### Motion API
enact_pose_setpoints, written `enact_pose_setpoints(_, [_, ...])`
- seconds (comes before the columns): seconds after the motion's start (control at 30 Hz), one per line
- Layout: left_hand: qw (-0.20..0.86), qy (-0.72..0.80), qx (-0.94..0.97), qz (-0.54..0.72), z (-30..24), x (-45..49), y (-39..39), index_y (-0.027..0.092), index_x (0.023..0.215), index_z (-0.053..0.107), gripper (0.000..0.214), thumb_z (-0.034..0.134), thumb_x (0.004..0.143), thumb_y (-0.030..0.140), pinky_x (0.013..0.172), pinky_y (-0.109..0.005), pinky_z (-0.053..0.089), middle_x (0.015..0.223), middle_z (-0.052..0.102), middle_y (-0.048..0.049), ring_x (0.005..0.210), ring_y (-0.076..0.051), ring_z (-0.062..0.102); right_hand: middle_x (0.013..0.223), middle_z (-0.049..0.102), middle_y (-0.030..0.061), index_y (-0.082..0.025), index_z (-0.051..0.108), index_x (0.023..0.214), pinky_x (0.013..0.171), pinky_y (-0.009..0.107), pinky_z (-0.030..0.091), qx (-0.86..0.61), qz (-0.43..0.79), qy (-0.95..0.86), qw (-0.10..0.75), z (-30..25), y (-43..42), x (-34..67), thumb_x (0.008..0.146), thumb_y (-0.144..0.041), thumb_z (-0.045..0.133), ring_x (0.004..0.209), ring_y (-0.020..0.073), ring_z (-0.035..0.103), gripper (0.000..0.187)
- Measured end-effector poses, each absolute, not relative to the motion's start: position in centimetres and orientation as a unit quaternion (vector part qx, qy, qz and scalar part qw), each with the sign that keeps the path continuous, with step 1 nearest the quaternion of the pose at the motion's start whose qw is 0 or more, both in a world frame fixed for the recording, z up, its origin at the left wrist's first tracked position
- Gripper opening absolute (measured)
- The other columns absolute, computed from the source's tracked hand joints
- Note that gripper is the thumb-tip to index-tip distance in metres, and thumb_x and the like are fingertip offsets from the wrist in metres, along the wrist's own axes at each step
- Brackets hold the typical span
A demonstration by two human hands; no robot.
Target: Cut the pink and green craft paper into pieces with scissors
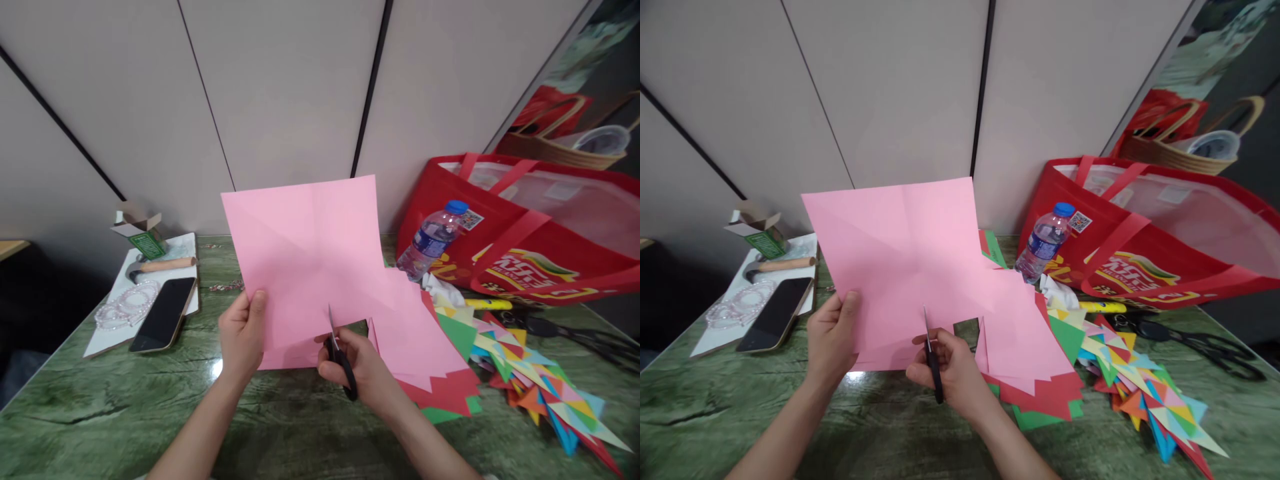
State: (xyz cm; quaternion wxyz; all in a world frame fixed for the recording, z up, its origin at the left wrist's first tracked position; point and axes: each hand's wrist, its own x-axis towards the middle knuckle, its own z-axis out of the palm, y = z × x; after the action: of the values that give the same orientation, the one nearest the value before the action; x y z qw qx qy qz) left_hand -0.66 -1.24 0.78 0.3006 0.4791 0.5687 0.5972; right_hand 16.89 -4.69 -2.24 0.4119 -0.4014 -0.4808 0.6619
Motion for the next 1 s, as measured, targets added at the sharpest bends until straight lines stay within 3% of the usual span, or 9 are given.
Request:
enact_pose_setpoints(0.33, [0.319, 0.563, 0.476, 0.596, 0.42, -0.72, -1.00, 0.018, 0.062, 0.054, 0.028, 0.054, 0.078, 0.041, 0.046, -0.020, 0.032, 0.057, 0.046, 0.0040, 0.051, -0.009, 0.038, 0.069, 0.057, -0.0003, -0.017, 0.054, 0.090, 0.058, 0.026, 0.040, -0.397, 0.663, -0.480, 0.417, -2.03, -4.70, 16.80, 0.057, -0.045, 0.076, 0.062, 0.0128, 0.053, 0.048])
enact_pose_setpoints(0.7, [0.319, 0.559, 0.467, 0.606, 0.42, -0.64, -0.88, 0.017, 0.059, 0.051, 0.030, 0.055, 0.077, 0.041, 0.045, -0.019, 0.032, 0.057, 0.047, 0.0035, 0.050, -0.009, 0.038, 0.065, 0.052, -0.0026, -0.017, 0.055, 0.087, 0.053, 0.024, 0.035, -0.407, 0.656, -0.487, 0.408, -2.34, -4.62, 16.99, 0.059, -0.041, 0.075, 0.057, 0.0105, 0.048, 0.042])
enact_pose_setpoints(1.0, [0.324, 0.559, 0.468, 0.603, 0.79, -0.48, -1.00, 0.017, 0.067, 0.058, 0.027, 0.055, 0.077, 0.042, 0.046, -0.020, 0.034, 0.059, 0.051, 0.0024, 0.052, -0.010, 0.041, 0.058, 0.049, -0.0048, -0.017, 0.055, 0.084, 0.048, 0.023, 0.031, -0.413, 0.647, -0.499, 0.403, -2.40, -4.55, 17.15, 0.059, -0.043, 0.075, 0.050, 0.0087, 0.042, 0.041])
